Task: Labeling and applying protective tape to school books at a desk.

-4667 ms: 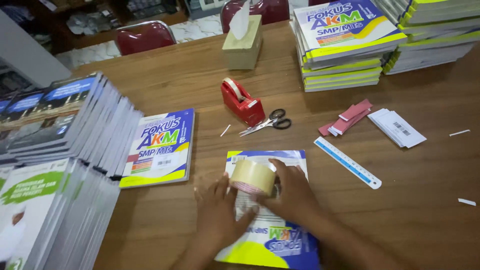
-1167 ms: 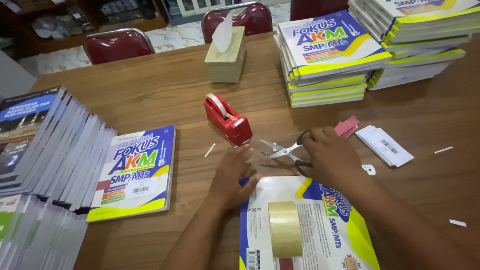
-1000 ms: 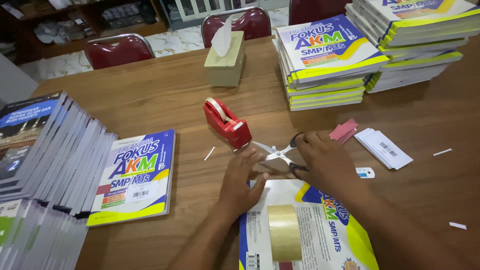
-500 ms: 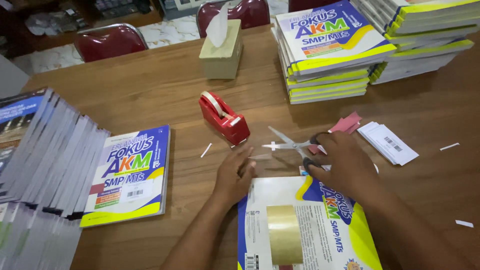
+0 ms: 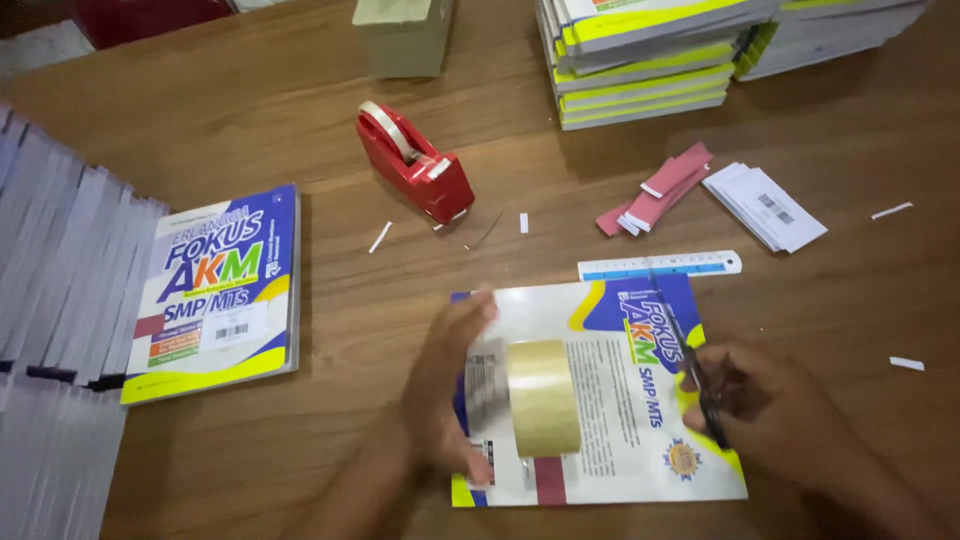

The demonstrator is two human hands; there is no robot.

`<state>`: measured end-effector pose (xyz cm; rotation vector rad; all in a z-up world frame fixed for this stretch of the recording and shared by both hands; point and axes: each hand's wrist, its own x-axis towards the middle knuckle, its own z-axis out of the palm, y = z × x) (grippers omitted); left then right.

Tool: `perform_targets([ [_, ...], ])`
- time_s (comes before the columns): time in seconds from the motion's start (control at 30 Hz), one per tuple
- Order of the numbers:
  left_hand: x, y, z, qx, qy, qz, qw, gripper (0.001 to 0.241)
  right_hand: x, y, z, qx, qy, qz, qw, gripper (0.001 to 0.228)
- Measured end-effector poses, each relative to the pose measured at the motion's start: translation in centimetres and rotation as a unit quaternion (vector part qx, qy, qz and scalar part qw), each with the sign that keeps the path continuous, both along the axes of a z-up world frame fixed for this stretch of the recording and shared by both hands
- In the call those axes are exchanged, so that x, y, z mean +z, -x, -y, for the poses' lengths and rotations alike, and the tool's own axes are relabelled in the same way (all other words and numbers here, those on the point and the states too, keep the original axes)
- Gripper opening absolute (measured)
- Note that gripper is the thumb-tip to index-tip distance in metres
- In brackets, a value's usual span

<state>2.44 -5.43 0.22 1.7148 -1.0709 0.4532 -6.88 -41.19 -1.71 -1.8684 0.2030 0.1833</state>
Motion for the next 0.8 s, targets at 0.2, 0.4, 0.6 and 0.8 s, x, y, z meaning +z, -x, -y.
perform_targets([
  [0.2, 1.3, 3.0, 1.0, -0.029, -0.098, -0.032, 0.994, 0.094, -0.1, 4.5, 1.2, 0.044, 0.229, -0.091, 0.968, 0.071],
  [0.4, 2.9, 2.7, 1.8, -0.016, -0.113, -0.126, 0.985, 0.074, 4.4, 4.6, -0.4, 0.096, 0.308, -0.293, 0.9, 0.048],
  [0.6, 3.3, 2.6, 1.8, -0.003, -0.098, -0.188, 0.977, 0.067, 7.9, 3.0, -1.9, 0.136, 0.396, -0.348, 0.839, 0.032],
  [0.8, 3.5, 1.9, 1.9, 0.018, -0.169, -0.243, 0.955, 0.066, 8.4, 0.4, -2.0, 0.289, 0.489, -0.285, 0.773, 0.055],
])
